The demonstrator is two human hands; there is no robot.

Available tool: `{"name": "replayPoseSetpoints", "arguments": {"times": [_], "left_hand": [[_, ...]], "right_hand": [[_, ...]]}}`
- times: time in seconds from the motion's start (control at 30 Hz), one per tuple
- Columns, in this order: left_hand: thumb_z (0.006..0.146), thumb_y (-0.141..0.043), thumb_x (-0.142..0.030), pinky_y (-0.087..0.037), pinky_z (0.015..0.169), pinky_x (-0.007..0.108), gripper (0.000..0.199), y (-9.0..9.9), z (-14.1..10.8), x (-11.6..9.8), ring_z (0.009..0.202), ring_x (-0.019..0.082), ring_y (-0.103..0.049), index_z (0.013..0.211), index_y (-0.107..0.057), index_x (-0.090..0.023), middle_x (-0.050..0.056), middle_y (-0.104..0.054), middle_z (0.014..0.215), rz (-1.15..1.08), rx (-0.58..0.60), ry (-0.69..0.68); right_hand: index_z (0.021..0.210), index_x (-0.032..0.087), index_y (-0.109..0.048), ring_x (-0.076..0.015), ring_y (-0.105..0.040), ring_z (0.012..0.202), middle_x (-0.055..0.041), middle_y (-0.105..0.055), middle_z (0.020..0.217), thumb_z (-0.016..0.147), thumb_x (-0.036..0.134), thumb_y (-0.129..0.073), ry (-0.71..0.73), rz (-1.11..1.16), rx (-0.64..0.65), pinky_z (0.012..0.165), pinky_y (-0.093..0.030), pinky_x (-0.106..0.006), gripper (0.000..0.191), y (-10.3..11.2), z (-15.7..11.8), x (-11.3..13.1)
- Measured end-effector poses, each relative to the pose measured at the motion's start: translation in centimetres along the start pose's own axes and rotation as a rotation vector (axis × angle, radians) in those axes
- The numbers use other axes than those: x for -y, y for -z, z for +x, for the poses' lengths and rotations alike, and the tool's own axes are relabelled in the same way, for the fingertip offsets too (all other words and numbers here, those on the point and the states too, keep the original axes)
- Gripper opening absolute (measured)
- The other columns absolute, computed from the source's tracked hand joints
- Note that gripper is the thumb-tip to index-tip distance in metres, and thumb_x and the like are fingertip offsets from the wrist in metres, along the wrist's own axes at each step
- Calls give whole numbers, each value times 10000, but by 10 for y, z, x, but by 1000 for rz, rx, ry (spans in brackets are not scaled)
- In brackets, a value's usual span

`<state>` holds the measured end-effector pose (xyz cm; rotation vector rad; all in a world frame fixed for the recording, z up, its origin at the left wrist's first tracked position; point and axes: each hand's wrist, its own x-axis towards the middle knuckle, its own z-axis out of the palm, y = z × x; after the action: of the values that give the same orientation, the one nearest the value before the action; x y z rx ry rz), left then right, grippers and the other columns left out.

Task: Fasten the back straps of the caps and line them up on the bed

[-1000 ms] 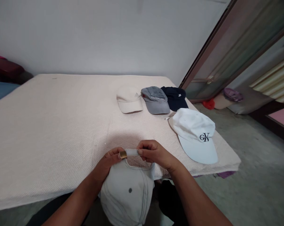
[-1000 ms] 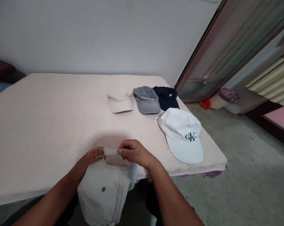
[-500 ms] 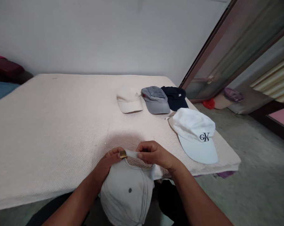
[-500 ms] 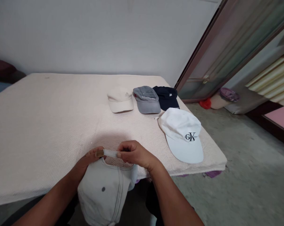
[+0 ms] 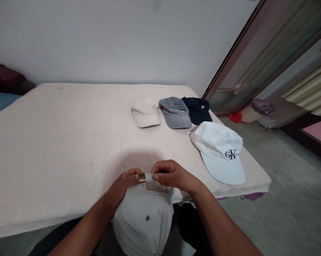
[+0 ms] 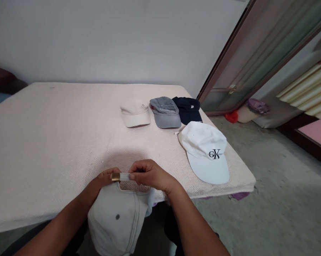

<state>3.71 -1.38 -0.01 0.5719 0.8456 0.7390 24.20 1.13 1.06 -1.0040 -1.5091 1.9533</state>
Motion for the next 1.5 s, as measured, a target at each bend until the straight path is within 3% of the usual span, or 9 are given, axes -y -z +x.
{"name": "replayPoseSetpoints", "arguments": {"times": [0.4,0.77,1.0,1.2,1.5], "left_hand": [[730,-646,-278,-299,480,202,185,-9,-5,-7,476,86,-391,605,-597,-152,-26,-501,527,166,-39,-26],[672,-734,-296,-270,454,186,220,-4,-3,-2,436,57,-385,625,-576,-151,-36,-518,527,16,42,13],[714,-709,-305,-266,451,185,225,-4,-4,-1,431,55,-379,631,-569,-151,-43,-509,515,12,45,20],[736,-695,-273,-353,511,208,140,-4,-2,2,489,84,-487,708,-647,-144,-12,-602,584,42,32,29],[712,-711,-231,-441,585,233,110,-7,-1,8,575,137,-601,765,-703,-135,41,-685,656,-49,68,43]], "right_hand": [[762,153,-608,-57,-359,500,55,-452,567,752,344,-683,-35,6,10,458,-266,-190,205,1,-2,3],[782,152,-593,-44,-350,465,63,-449,559,754,324,-689,-50,160,12,422,-250,-177,199,-2,0,-3],[784,148,-596,-36,-342,451,67,-446,554,761,304,-689,-30,223,55,407,-250,-166,183,-5,2,-4],[994,163,-610,-39,-358,444,78,-460,560,755,288,-710,59,281,86,398,-265,-158,288,-11,6,-5],[1012,149,-612,-34,-385,415,75,-498,560,763,296,-705,107,309,119,393,-273,-164,304,-15,8,-8]]}}
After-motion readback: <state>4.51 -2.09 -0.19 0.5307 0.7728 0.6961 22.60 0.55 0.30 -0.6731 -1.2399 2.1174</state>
